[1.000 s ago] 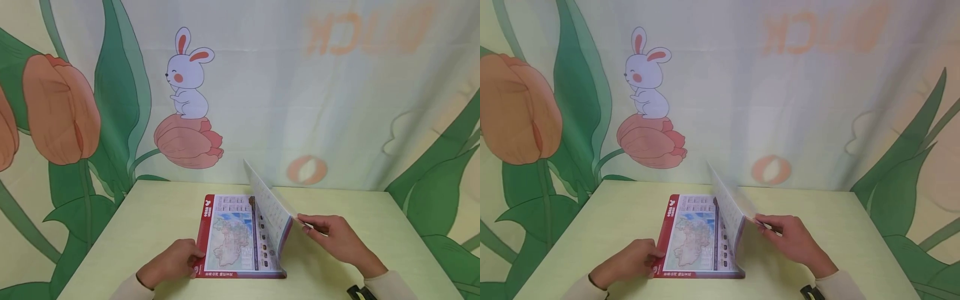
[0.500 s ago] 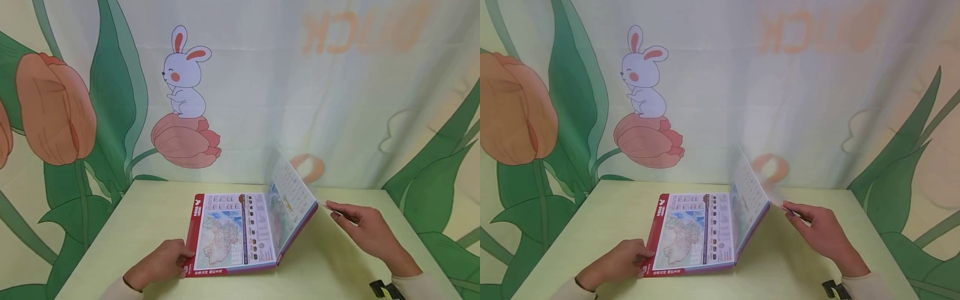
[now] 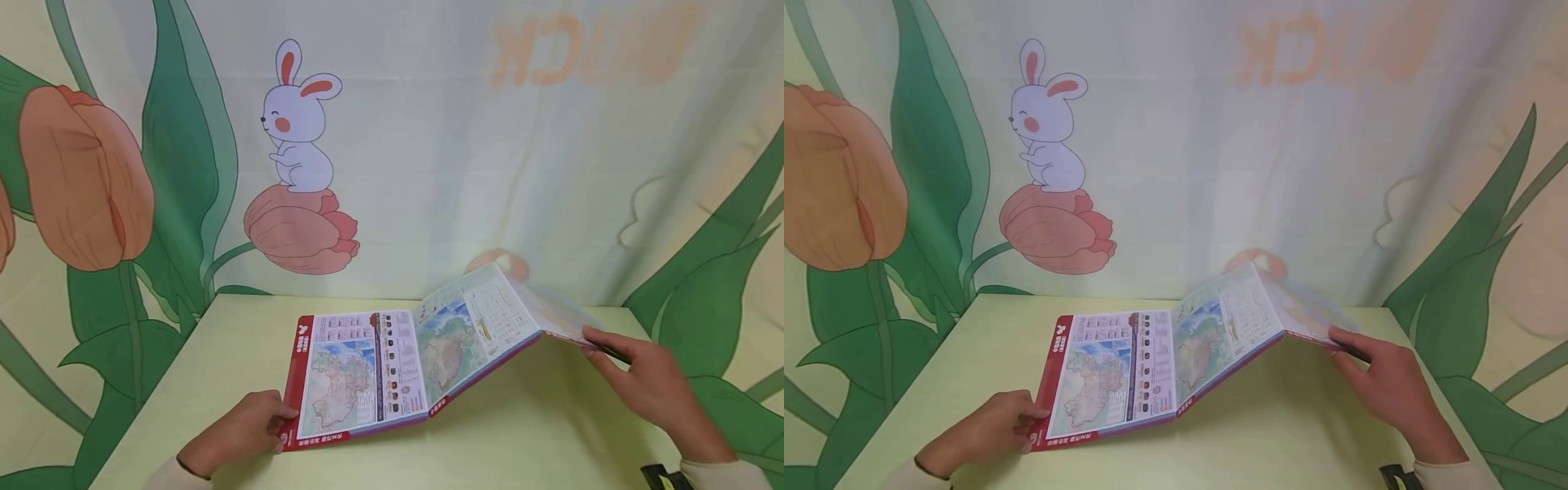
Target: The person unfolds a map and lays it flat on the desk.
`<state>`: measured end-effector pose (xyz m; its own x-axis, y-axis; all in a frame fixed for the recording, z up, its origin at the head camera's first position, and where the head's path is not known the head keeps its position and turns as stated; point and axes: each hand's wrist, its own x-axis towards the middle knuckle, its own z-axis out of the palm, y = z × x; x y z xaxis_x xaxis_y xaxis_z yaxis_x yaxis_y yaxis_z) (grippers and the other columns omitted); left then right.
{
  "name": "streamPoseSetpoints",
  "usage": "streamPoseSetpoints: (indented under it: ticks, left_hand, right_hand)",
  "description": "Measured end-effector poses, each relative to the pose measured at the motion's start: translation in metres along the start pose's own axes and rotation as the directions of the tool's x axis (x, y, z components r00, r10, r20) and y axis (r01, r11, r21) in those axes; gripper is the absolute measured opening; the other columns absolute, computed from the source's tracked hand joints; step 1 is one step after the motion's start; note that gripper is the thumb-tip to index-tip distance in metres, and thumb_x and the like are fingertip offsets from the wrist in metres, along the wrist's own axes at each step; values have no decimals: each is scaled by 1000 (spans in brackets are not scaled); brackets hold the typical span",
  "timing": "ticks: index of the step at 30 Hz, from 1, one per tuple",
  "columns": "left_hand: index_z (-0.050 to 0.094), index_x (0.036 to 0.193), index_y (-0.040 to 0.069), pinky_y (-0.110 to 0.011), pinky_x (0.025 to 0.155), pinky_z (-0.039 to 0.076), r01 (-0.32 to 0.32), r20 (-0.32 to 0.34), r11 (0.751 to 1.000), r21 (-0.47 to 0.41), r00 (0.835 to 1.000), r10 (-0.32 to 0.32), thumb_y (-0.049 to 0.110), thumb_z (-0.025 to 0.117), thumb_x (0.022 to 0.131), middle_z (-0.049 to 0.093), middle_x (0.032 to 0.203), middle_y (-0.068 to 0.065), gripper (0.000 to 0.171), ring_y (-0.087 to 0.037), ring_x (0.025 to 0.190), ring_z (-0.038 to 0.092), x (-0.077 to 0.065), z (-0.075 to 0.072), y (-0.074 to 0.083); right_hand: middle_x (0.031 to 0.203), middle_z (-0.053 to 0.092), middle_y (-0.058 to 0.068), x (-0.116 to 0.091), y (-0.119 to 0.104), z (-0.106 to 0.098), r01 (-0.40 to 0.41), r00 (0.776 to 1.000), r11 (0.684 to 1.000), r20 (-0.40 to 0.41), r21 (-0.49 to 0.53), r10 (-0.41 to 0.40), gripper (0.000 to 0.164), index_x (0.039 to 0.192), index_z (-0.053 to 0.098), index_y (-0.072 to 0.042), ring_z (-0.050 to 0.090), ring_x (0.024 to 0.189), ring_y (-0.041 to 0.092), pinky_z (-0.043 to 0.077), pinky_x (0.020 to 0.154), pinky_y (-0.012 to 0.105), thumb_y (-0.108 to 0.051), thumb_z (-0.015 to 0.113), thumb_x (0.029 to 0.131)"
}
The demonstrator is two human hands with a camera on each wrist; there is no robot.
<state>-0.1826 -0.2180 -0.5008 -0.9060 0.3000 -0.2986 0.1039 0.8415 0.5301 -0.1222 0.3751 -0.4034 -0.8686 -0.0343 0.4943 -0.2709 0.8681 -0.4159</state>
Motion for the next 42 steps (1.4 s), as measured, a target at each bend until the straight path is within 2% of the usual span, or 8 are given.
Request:
streamPoseSetpoints:
  ticks: [6,10,14,17,21,27,34,42]
  left_hand:
    - [76,130,7,-33,79,63,7,-27,999,40,1000,-6,2,91,77,64,101,3,56,-15,96,57,-5,-7,-13]
    - [75,131,7,-31,80,61,-13,-40,996,89,999,16,2,89,80,64,102,3,53,-15,96,56,-4,-12,-23]
    - [74,133,8,-28,79,57,-35,-54,991,133,998,43,3,87,82,63,104,3,53,-14,97,55,-3,-18,-33]
    - [72,136,8,-30,81,60,-51,-71,985,164,995,64,3,86,84,64,108,2,54,-14,98,56,-2,-23,-41]
    - [70,138,8,-36,87,63,-56,-85,982,181,994,72,2,85,85,65,112,0,56,-15,100,58,0,-27,-48]
    - [70,139,8,-39,89,63,-64,-101,978,201,991,85,2,84,86,66,113,0,55,-16,100,59,1,-28,-54]
    - [71,136,7,-43,93,62,-50,-105,976,212,992,74,5,81,89,68,115,-2,48,-17,99,60,-1,-28,-52]
    - [70,136,4,-50,95,61,-16,-131,967,256,990,51,13,84,89,69,119,-7,50,-21,103,63,-4,-30,-40]
  right_hand:
    - [119,76,23,-16,12,3,-10,1000,998,2,-60,10,38,125,79,-13,51,70,-6,40,59,23,-21,86,89]
    - [115,79,17,-30,23,12,-44,998,996,32,-83,46,41,123,81,-16,63,88,-8,46,62,22,-27,90,85]
    - [120,77,19,-42,29,18,-124,981,988,137,-93,136,50,128,78,-14,75,108,20,52,70,22,-34,90,84]
    - [129,73,25,-48,31,21,-202,948,972,226,-117,224,58,133,75,-13,69,119,46,57,80,35,-46,87,86]
    - [133,70,25,-52,32,23,-251,926,961,261,-115,273,62,135,74,-13,68,122,48,59,83,46,-52,83,88]
    - [125,75,23,-61,34,32,-179,945,975,255,-129,207,54,129,78,-15,72,114,46,58,85,54,-47,87,86]
    - [114,81,8,-68,34,41,-17,978,984,203,-176,53,51,124,80,-18,77,97,29,60,80,44,-41,92,81]
    - [114,78,22,-59,28,35,-98,969,981,209,-165,132,46,127,78,-12,74,93,31,60,79,54,-38,85,90]
